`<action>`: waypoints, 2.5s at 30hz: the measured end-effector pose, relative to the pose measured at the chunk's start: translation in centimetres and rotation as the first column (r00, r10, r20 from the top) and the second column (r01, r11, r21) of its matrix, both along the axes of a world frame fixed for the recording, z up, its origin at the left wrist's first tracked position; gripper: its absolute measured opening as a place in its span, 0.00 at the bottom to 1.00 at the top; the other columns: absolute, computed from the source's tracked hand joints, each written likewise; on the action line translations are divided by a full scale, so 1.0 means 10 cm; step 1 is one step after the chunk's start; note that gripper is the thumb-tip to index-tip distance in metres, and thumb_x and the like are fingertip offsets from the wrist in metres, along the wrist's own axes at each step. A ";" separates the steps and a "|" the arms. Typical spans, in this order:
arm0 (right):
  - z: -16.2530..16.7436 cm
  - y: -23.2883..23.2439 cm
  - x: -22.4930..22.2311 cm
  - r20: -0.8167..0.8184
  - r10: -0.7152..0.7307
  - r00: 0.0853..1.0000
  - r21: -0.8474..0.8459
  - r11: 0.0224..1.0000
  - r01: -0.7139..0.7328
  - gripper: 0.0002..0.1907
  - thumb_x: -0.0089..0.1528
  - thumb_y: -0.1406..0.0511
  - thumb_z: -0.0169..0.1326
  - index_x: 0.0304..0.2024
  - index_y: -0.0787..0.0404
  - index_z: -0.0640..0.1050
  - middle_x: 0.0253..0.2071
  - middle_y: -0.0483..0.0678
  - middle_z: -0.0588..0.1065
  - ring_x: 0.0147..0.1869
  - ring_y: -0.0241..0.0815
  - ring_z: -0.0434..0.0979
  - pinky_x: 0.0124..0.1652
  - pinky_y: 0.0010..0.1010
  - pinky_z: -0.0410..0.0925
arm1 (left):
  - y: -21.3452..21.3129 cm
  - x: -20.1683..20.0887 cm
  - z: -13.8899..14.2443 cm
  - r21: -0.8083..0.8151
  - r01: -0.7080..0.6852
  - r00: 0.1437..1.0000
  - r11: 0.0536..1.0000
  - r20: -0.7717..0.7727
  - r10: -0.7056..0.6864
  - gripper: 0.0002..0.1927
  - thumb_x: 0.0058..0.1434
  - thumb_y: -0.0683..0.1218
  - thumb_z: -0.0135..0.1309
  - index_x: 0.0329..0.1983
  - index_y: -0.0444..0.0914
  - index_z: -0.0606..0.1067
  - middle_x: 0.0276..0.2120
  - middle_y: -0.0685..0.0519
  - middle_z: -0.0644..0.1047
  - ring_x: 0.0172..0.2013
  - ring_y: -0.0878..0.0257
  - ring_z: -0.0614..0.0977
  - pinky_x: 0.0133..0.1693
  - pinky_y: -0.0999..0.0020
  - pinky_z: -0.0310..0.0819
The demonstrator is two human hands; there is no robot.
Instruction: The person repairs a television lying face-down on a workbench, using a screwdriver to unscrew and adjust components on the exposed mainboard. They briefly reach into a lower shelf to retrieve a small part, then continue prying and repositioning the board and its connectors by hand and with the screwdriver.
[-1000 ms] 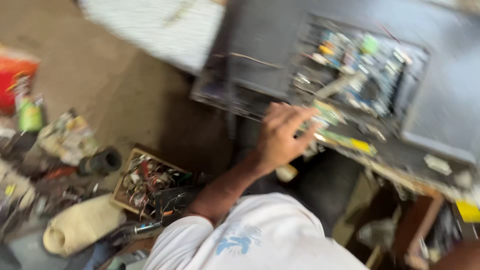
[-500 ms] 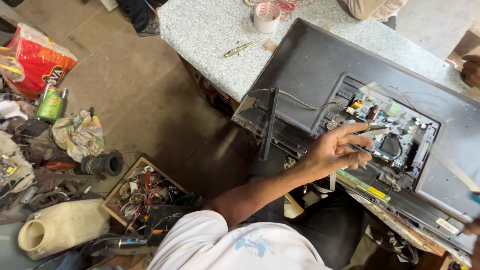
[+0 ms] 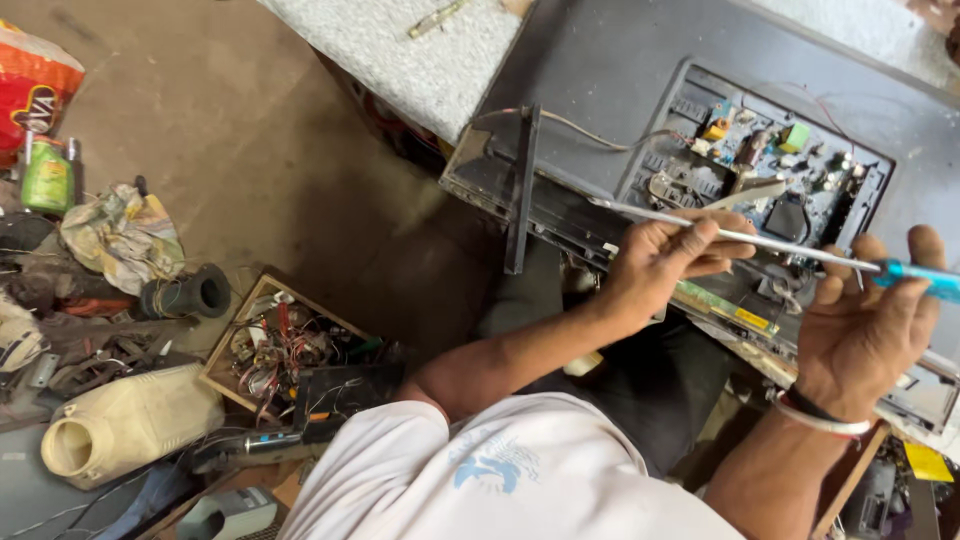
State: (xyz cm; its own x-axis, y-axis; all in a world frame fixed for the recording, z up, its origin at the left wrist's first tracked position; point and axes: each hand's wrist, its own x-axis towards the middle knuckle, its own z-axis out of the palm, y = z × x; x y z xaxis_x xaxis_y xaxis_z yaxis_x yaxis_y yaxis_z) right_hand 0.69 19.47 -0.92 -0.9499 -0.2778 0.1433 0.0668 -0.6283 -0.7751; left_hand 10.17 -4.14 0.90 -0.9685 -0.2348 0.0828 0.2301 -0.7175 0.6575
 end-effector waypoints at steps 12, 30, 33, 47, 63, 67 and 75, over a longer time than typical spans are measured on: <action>-0.24 0.06 -0.48 0.021 -0.112 0.993 -0.079 0.990 0.114 0.12 0.82 0.61 0.49 0.60 0.64 0.68 0.52 0.58 0.74 0.54 0.49 0.78 0.57 0.31 0.77 | -2.65 -0.07 0.19 -0.861 -0.357 0.832 0.362 -0.116 0.543 0.06 0.70 0.44 0.59 0.46 0.39 0.82 0.36 0.56 0.84 0.31 0.70 0.84 0.30 0.72 0.80; 0.08 -0.69 -0.37 0.030 -0.045 0.999 -0.077 0.996 0.048 0.12 0.81 0.60 0.51 0.57 0.63 0.68 0.49 0.57 0.75 0.52 0.51 0.80 0.44 0.27 0.77 | -3.42 -0.80 -0.17 -0.955 -0.018 0.748 -0.296 -0.209 0.629 0.06 0.53 0.43 0.67 0.28 0.35 0.81 0.34 0.42 0.81 0.38 0.44 0.83 0.42 0.51 0.76; 0.02 -0.58 -0.37 0.037 -0.060 0.998 -0.086 0.994 0.063 0.13 0.81 0.60 0.51 0.57 0.64 0.68 0.50 0.58 0.75 0.53 0.52 0.81 0.44 0.26 0.77 | -3.34 -0.83 -0.10 -0.913 -0.003 0.739 -0.408 -0.277 0.614 0.06 0.52 0.41 0.66 0.28 0.34 0.80 0.33 0.41 0.81 0.36 0.43 0.83 0.40 0.51 0.77; 0.12 0.10 -0.05 0.032 -0.093 0.995 -0.160 0.982 0.097 0.15 0.80 0.57 0.53 0.59 0.61 0.71 0.49 0.56 0.77 0.51 0.51 0.83 0.45 0.26 0.78 | -1.31 0.36 0.77 -0.464 -0.187 0.975 0.866 0.020 0.221 0.05 0.60 0.36 0.63 0.39 0.31 0.80 0.33 0.50 0.83 0.34 0.66 0.86 0.40 0.72 0.83; 0.21 0.80 0.42 0.107 -0.336 0.936 -0.150 0.925 0.349 0.15 0.77 0.58 0.53 0.60 0.62 0.71 0.49 0.55 0.78 0.49 0.47 0.83 0.42 0.25 0.78 | -0.28 0.23 0.35 -0.376 -0.001 0.992 0.927 0.117 0.049 0.07 0.65 0.38 0.61 0.45 0.31 0.80 0.38 0.48 0.84 0.37 0.63 0.87 0.40 0.73 0.82; 0.24 0.79 0.44 0.120 -0.343 0.931 -0.144 0.922 0.359 0.16 0.75 0.59 0.52 0.60 0.61 0.71 0.50 0.55 0.78 0.52 0.49 0.84 0.45 0.27 0.79 | -0.22 0.27 0.33 -0.402 -0.011 0.991 0.915 0.115 0.063 0.08 0.65 0.39 0.62 0.45 0.30 0.80 0.36 0.47 0.84 0.37 0.62 0.87 0.39 0.73 0.82; 0.22 0.85 0.49 0.093 -0.302 0.949 -0.121 0.942 0.312 0.16 0.77 0.59 0.50 0.61 0.63 0.69 0.46 0.56 0.77 0.50 0.49 0.84 0.43 0.25 0.78 | -0.27 0.31 0.27 -0.373 0.020 0.995 0.928 0.102 0.019 0.08 0.67 0.39 0.61 0.45 0.29 0.80 0.36 0.46 0.84 0.36 0.63 0.87 0.38 0.73 0.81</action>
State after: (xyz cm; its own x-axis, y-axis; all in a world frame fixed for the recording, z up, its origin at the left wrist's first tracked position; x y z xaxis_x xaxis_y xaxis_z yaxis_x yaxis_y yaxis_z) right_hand 5.55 27.97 1.30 -0.9952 0.0456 0.0865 -0.0926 -0.7236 -0.6840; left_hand 13.23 -6.80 3.59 -0.9765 -0.2054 0.0651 0.1473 -0.4158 0.8975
